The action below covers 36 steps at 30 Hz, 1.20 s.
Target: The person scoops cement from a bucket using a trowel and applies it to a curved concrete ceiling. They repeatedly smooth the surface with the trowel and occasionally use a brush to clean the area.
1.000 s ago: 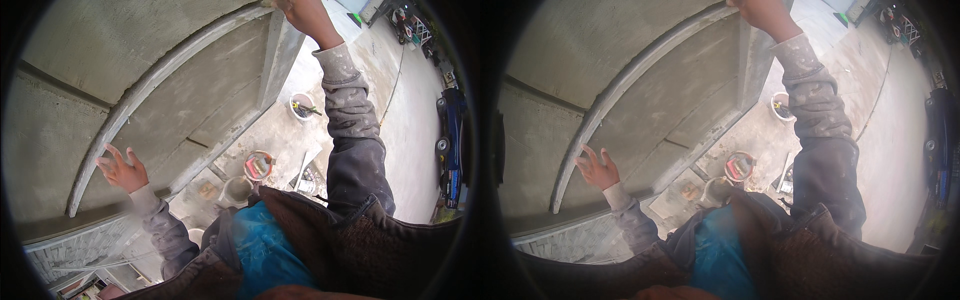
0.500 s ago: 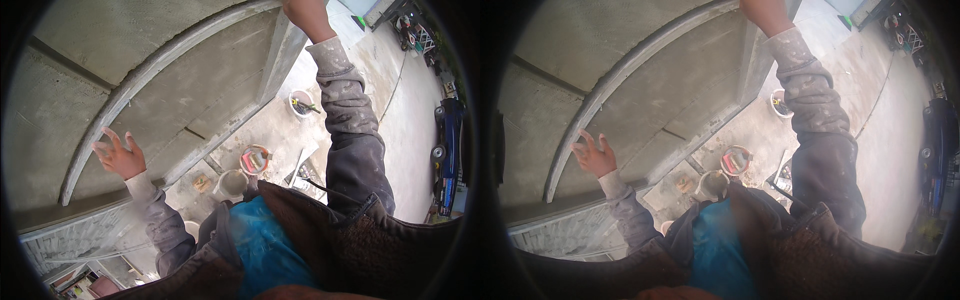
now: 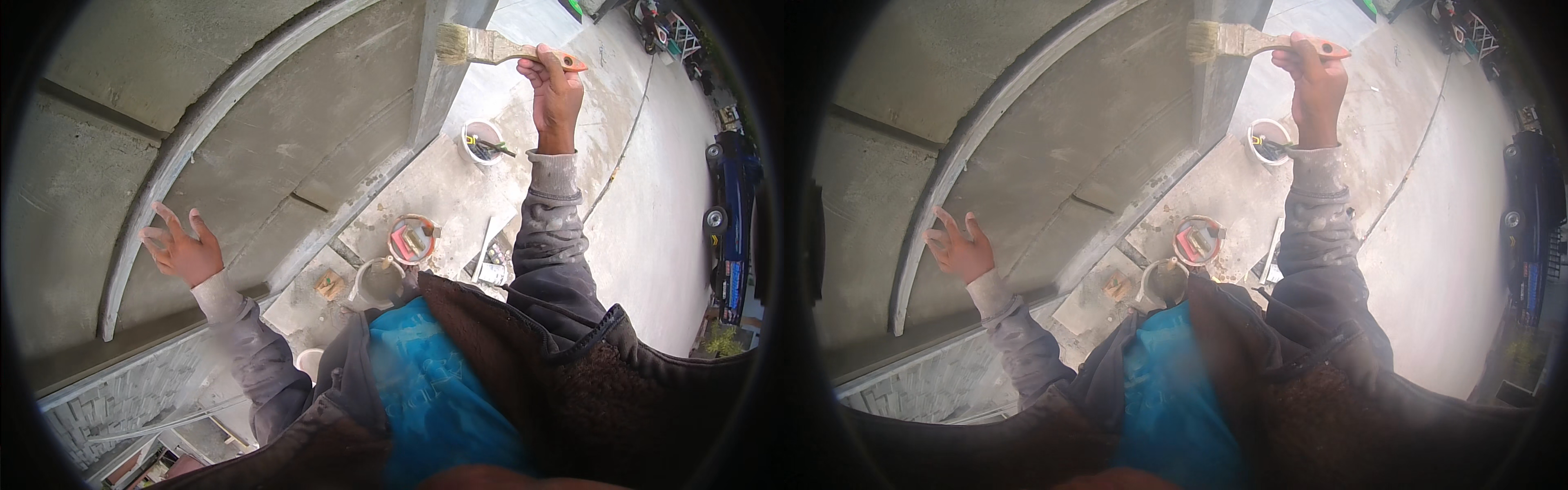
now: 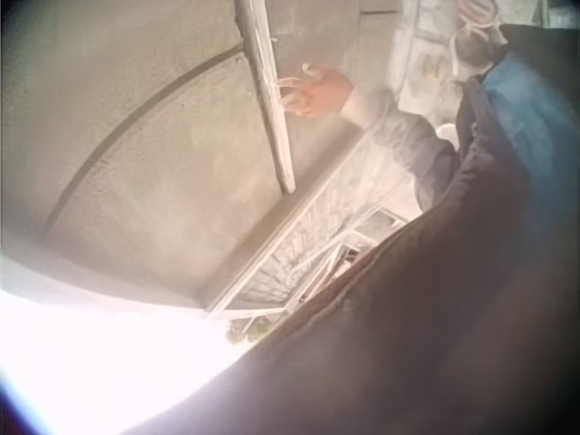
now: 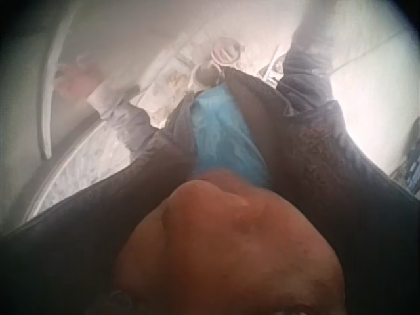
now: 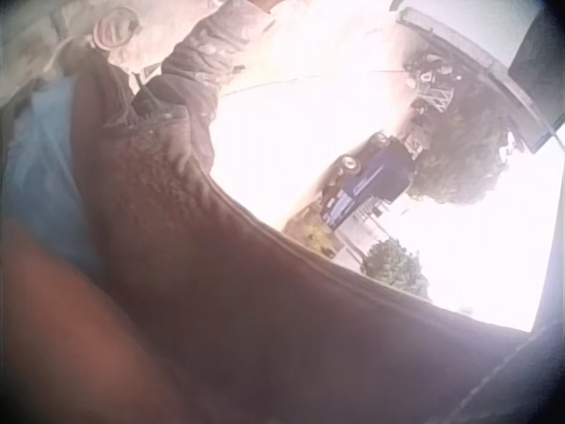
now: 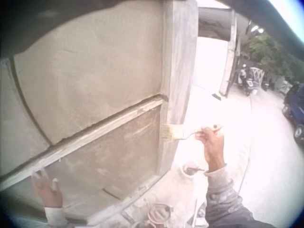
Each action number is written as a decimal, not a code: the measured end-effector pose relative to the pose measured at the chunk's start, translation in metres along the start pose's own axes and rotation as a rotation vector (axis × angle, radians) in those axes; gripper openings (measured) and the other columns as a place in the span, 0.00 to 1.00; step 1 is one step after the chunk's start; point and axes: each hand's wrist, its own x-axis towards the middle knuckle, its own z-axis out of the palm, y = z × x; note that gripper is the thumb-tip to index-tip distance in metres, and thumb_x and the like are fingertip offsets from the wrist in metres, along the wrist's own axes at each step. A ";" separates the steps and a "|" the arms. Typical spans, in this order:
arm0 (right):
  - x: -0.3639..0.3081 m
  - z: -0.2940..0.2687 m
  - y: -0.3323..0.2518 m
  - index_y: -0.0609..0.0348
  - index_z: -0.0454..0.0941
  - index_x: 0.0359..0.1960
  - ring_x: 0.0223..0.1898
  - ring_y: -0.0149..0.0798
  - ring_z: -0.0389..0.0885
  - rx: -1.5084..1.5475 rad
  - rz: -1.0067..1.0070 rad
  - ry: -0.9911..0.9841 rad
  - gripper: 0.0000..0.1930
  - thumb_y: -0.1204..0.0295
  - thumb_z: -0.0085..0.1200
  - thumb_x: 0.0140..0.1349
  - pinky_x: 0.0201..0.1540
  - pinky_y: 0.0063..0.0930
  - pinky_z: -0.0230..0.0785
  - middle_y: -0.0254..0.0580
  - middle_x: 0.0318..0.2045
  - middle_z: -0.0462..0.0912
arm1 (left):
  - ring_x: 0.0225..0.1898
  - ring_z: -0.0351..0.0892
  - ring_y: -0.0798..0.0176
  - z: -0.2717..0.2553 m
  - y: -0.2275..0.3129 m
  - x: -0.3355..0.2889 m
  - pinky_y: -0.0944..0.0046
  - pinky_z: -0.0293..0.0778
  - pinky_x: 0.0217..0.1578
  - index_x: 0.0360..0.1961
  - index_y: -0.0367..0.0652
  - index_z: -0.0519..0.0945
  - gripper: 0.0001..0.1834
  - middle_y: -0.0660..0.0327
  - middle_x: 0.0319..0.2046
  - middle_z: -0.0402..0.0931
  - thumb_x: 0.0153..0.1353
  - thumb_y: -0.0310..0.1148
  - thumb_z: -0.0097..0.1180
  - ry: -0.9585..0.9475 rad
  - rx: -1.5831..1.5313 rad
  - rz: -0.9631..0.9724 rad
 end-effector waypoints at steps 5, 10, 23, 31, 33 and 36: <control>-0.076 -0.056 0.060 0.66 0.76 0.40 0.34 0.40 0.86 0.164 0.294 0.119 0.09 0.74 0.61 0.63 0.42 0.32 0.83 0.43 0.35 0.83 | 0.71 0.56 0.35 -0.003 -0.010 -0.002 0.40 0.55 0.67 0.71 0.46 0.65 0.36 0.35 0.68 0.60 0.68 0.51 0.55 0.082 -0.208 0.061; -0.193 -0.106 0.144 0.67 0.75 0.42 0.36 0.40 0.86 -0.053 0.528 0.260 0.12 0.75 0.62 0.62 0.45 0.32 0.83 0.47 0.37 0.83 | 0.66 0.67 0.45 -0.025 0.004 -0.057 0.50 0.63 0.64 0.67 0.39 0.70 0.29 0.42 0.66 0.66 0.68 0.41 0.57 -0.130 -0.568 -0.012; -0.499 -0.180 0.269 0.68 0.79 0.47 0.38 0.35 0.86 -0.508 0.769 0.446 0.15 0.70 0.59 0.63 0.43 0.25 0.78 0.46 0.35 0.86 | 0.57 0.80 0.55 0.067 -0.084 -0.491 0.59 0.73 0.57 0.63 0.36 0.72 0.26 0.48 0.54 0.80 0.68 0.38 0.53 -1.703 -0.824 -0.283; -0.510 -0.264 0.500 0.53 0.87 0.41 0.36 0.36 0.88 -1.208 0.559 0.251 0.10 0.68 0.65 0.58 0.42 0.28 0.78 0.45 0.32 0.88 | 0.54 0.80 0.49 0.013 -0.220 -0.643 0.54 0.74 0.55 0.59 0.44 0.77 0.22 0.51 0.53 0.81 0.69 0.42 0.47 -1.926 -0.525 -0.287; -0.501 -0.278 0.555 0.50 0.87 0.42 0.35 0.40 0.88 -1.221 0.456 0.208 0.11 0.66 0.65 0.58 0.41 0.30 0.78 0.44 0.32 0.88 | 0.55 0.80 0.49 0.008 -0.226 -0.667 0.54 0.74 0.55 0.59 0.44 0.77 0.22 0.51 0.53 0.80 0.69 0.42 0.46 -1.996 -0.464 -0.299; -0.493 -0.314 0.601 0.50 0.87 0.41 0.39 0.45 0.87 -1.296 0.362 0.118 0.11 0.66 0.63 0.57 0.44 0.33 0.78 0.44 0.38 0.88 | 0.55 0.80 0.49 0.011 -0.224 -0.672 0.54 0.73 0.56 0.59 0.44 0.77 0.22 0.51 0.53 0.80 0.69 0.43 0.46 -2.065 -0.410 -0.263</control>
